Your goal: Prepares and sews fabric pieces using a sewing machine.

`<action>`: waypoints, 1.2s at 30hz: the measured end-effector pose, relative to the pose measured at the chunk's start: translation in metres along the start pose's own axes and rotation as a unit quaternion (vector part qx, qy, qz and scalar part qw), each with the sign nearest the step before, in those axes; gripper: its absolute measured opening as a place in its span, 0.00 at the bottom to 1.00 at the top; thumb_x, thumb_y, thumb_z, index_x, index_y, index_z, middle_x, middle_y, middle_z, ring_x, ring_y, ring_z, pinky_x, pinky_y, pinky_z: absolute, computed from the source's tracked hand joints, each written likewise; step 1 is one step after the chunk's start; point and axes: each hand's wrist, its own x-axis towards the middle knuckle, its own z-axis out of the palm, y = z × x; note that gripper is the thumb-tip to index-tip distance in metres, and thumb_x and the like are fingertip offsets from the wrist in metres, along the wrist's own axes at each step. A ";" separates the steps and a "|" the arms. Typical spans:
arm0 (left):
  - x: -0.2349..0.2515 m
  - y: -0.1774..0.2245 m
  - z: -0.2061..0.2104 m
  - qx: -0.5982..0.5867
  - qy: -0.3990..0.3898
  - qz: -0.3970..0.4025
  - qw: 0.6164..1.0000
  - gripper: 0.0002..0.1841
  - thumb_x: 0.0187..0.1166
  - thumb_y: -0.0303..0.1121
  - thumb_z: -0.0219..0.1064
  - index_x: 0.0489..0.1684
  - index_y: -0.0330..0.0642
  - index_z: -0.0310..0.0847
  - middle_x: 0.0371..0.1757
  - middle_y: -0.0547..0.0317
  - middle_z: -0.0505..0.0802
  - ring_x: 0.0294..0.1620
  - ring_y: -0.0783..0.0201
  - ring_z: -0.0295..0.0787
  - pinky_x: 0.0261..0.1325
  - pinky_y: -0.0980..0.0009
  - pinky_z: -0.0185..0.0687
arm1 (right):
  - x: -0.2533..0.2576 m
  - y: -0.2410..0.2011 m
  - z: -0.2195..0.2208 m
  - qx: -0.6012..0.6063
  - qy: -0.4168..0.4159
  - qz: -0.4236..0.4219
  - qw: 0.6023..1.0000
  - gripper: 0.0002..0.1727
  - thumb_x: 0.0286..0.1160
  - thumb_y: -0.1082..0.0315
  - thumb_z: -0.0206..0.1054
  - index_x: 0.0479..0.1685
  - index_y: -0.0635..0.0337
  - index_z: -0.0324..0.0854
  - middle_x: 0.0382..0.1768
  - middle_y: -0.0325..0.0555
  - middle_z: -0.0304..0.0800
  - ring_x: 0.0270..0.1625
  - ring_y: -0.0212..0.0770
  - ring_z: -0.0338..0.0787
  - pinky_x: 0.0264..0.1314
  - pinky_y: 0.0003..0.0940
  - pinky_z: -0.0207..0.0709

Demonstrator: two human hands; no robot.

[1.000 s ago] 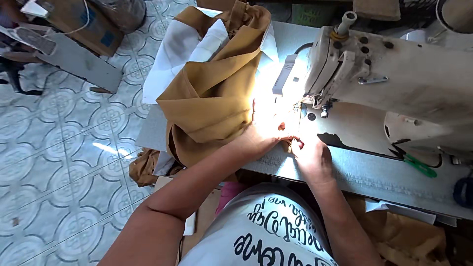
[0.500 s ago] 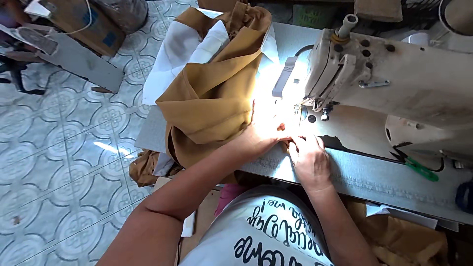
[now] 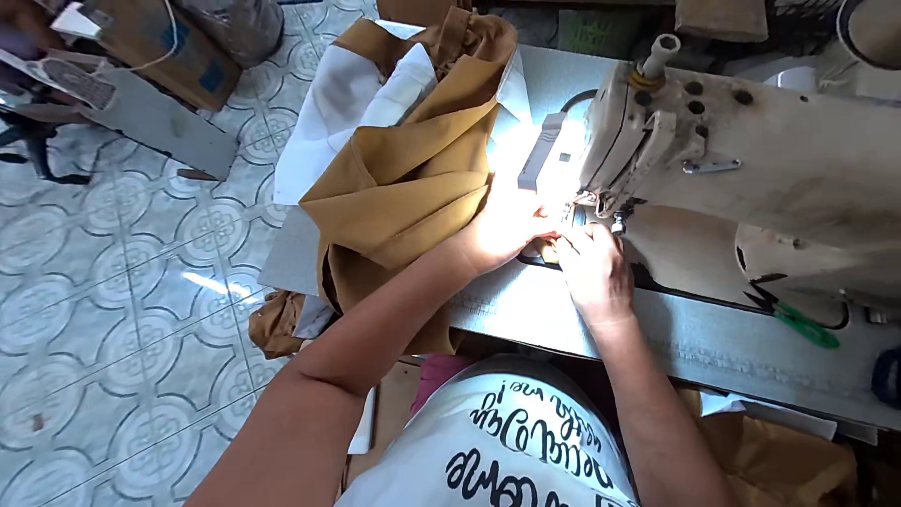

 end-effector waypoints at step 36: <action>-0.034 0.035 -0.008 0.042 0.029 0.048 0.998 0.11 0.84 0.28 0.61 0.44 0.46 0.92 0.45 0.58 0.95 0.66 0.52 0.86 0.71 0.48 0.74 | -0.024 -0.037 -0.017 0.074 -0.083 0.194 0.975 0.17 0.75 0.62 0.74 0.49 0.68 0.82 0.33 0.56 0.90 0.38 0.54 0.93 0.44 0.53 0.85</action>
